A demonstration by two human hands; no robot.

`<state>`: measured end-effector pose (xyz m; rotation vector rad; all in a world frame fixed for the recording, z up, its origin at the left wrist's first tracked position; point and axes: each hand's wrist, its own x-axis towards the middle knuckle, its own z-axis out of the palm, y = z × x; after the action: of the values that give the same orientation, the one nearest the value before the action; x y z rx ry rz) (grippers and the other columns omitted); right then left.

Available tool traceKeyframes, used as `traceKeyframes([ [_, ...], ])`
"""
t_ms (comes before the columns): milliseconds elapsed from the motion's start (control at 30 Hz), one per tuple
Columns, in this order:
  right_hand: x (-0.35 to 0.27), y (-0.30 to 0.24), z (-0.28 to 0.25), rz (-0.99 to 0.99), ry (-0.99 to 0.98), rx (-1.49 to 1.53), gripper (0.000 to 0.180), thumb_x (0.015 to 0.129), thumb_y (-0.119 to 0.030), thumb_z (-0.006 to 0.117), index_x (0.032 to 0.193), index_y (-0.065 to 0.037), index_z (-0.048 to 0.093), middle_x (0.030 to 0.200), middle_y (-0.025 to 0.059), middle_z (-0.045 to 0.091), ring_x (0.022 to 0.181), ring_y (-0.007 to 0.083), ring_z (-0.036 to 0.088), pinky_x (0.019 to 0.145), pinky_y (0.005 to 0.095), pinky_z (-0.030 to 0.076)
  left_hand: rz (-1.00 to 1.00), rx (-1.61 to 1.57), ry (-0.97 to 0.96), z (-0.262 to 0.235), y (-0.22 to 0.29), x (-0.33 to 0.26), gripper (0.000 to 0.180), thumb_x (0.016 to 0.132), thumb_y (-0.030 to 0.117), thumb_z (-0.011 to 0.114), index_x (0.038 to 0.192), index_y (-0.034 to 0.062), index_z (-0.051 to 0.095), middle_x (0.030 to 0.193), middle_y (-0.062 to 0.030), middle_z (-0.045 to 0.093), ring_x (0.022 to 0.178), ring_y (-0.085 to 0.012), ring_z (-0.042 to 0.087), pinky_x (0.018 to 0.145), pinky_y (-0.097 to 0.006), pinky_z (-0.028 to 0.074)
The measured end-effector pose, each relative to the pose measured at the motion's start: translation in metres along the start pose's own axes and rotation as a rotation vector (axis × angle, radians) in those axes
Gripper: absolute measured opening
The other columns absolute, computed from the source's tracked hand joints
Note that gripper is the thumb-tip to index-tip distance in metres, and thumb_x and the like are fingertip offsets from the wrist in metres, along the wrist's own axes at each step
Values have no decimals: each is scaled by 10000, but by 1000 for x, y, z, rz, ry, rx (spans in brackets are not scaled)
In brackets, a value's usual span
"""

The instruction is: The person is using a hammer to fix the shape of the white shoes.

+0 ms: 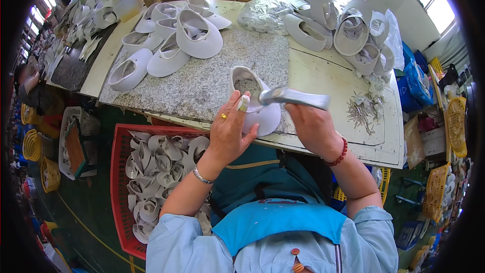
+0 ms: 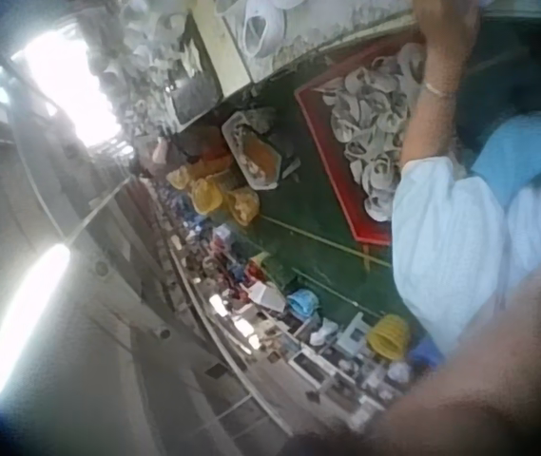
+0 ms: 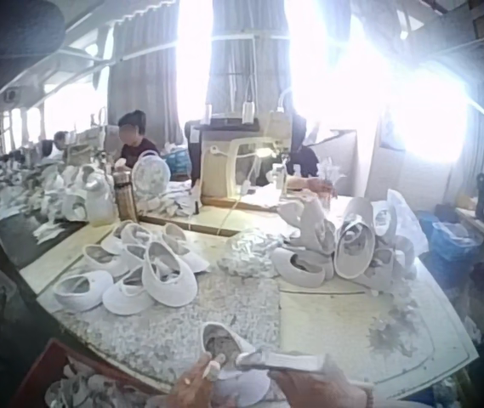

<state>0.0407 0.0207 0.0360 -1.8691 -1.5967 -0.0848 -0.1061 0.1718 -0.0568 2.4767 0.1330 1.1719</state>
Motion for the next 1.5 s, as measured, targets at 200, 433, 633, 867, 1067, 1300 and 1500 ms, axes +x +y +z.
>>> traceKeyframes([
  [200,-17,24,18,-61,-165,-209,231,873,-73,618,1101,-45,632,1097,134,658,804,324,655,657,404,538,-32,21,-21,-7,9,9,589,761,152,731,1283,-2,504,1355,-173,514,1301,-400,455,1029,-476,414],
  [433,-17,12,6,-123,-95,-168,214,879,-86,605,1087,-51,642,1096,111,665,855,292,653,683,398,536,121,243,-115,-10,4,13,493,774,279,722,1164,5,596,1087,-148,604,1208,-371,517,937,-469,423],
  [633,-46,25,-27,167,93,4,240,881,-23,593,1116,-13,641,1054,153,661,905,290,650,736,356,532,288,293,-81,-35,-27,50,278,807,237,694,1017,65,635,844,-54,604,901,-258,577,859,-429,430],
  [867,-175,91,-94,483,376,-186,240,976,-50,480,1142,68,606,813,124,610,735,198,560,685,363,465,130,799,370,-105,-143,135,346,883,236,612,1171,45,590,769,-91,572,729,-288,542,705,-446,395],
  [1067,-244,168,-135,517,662,-667,248,984,-123,516,1158,33,599,1009,165,668,923,305,644,806,380,504,-594,930,-114,-123,-206,111,548,850,300,638,1318,37,525,1298,-192,571,1232,-398,501,1055,-484,373],
  [1300,-284,208,-159,812,376,-741,337,934,-120,548,1256,-20,551,1130,192,623,1045,377,587,900,437,466,39,580,-63,-9,-102,159,443,780,244,658,1185,66,627,1296,-159,565,1267,-367,468,1039,-463,359],
  [1500,-270,203,-160,784,322,-730,355,893,-98,594,1239,-26,555,1066,182,617,1005,359,575,900,433,446,250,333,-281,136,-35,198,483,779,246,666,1225,73,596,1313,-138,545,1316,-355,417,1051,-464,336],
])
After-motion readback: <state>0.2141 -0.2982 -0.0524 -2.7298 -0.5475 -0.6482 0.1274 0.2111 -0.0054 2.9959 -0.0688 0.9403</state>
